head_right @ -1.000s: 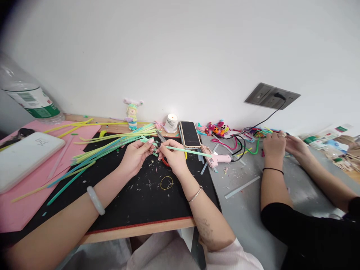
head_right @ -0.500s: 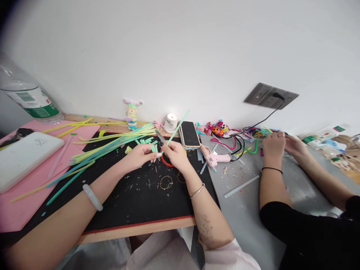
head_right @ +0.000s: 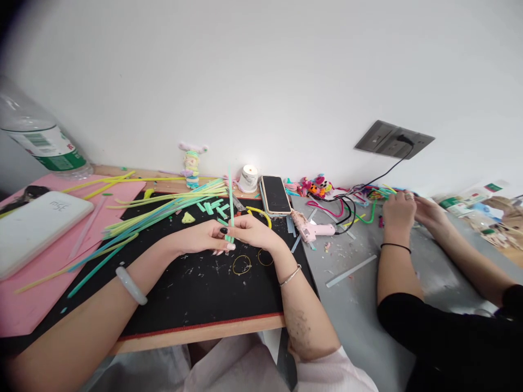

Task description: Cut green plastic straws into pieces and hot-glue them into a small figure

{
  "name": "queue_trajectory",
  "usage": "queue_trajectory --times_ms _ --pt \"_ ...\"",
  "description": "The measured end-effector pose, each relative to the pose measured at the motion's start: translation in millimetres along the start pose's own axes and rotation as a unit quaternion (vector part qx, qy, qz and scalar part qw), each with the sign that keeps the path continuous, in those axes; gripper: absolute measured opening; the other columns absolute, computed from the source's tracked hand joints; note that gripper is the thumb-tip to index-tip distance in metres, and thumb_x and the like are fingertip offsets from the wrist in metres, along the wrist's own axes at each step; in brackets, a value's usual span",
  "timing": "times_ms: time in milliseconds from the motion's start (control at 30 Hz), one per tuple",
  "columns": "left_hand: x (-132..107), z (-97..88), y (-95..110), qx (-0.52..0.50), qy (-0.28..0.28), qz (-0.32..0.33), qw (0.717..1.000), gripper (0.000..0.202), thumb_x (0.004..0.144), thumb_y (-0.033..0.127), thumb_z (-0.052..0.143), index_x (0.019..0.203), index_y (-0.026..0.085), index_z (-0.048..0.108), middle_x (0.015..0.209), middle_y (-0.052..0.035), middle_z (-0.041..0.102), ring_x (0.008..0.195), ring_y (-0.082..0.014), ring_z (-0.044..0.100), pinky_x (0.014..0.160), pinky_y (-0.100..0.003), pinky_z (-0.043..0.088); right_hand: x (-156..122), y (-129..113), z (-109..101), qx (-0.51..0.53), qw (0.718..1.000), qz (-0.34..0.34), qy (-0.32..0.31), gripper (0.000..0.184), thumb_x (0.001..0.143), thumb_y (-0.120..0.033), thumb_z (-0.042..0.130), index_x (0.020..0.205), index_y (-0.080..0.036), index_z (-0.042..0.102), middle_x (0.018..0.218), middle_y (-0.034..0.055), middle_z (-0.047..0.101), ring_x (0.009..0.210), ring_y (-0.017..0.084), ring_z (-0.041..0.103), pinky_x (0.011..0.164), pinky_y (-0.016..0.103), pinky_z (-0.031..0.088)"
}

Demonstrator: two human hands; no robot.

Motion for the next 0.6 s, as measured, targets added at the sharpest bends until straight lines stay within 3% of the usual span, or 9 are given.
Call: queue_trajectory --times_ms 100,300,400,467,533,600 --pt "-2.3 -2.4 2.9 -0.006 0.018 -0.011 1.0 0.031 0.069 0.044 0.064 0.064 0.014 0.06 0.051 0.0007 0.055 0.049 -0.011 0.05 0.05 -0.023 0.037 0.5 0.0 0.2 0.041 0.998 0.002 0.045 0.037 0.081 -0.043 0.055 0.059 -0.017 0.041 0.046 -0.0081 0.033 0.041 0.004 0.024 0.042 0.021 0.014" --pt "-8.5 -25.2 -0.3 0.069 0.173 -0.023 0.982 0.038 0.073 0.049 0.057 0.055 0.016 0.053 0.049 0.0009 0.052 0.046 -0.01 0.045 0.048 -0.023 0.032 5.7 2.0 -4.9 0.135 0.942 -0.074 0.298 0.039 0.078 -0.042 0.057 0.057 -0.019 0.034 0.046 -0.0087 0.028 0.04 0.004 0.019 0.042 0.022 0.012" --pt "-11.5 -33.3 -3.7 0.221 0.318 -0.037 0.921 0.048 0.074 0.054 0.053 0.045 0.018 0.042 0.041 0.0031 0.038 0.041 -0.0091 0.035 0.045 -0.025 0.024 7.6 5.2 -5.3 0.134 0.925 -0.092 0.343 0.038 0.079 -0.043 0.056 0.057 -0.019 0.037 0.047 -0.0081 0.029 0.041 0.004 0.02 0.042 0.022 0.013" --pt "-12.6 -32.0 -2.0 0.295 0.394 0.009 0.87 0.05 0.075 0.054 0.053 0.045 0.018 0.036 0.042 0.004 0.033 0.043 -0.009 0.031 0.047 -0.026 0.022 8.6 7.1 -3.0 0.127 0.922 -0.096 0.353 0.038 0.08 -0.044 0.055 0.058 -0.019 0.038 0.047 -0.0079 0.029 0.041 0.004 0.021 0.042 0.022 0.014" --pt "-11.9 -25.3 1.8 0.331 0.391 0.078 0.855 0.043 0.076 0.05 0.054 0.051 0.018 0.04 0.049 0.0036 0.04 0.047 -0.0098 0.035 0.049 -0.025 0.025 9.5 8.3 0.8 0.112 0.923 -0.09 0.356 0.038 0.081 -0.044 0.054 0.058 -0.018 0.039 0.047 -0.0079 0.029 0.041 0.004 0.02 0.042 0.022 0.014" --pt "-10.0 -16.2 5.5 0.367 0.342 0.135 0.855 0.036 0.079 0.046 0.053 0.057 0.018 0.046 0.058 0.0019 0.047 0.053 -0.0111 0.041 0.053 -0.025 0.028 10.4 8.5 5.3 0.094 0.927 -0.075 0.355 0.038 0.081 -0.046 0.053 0.058 -0.018 0.039 0.047 -0.0078 0.03 0.041 0.005 0.02 0.042 0.022 0.015"
Point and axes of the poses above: each hand's wrist, its own x-axis towards the middle knuckle, its own z-axis out of the palm, y = z × x, the point moved 1 cm from there along x, towards the middle knuckle
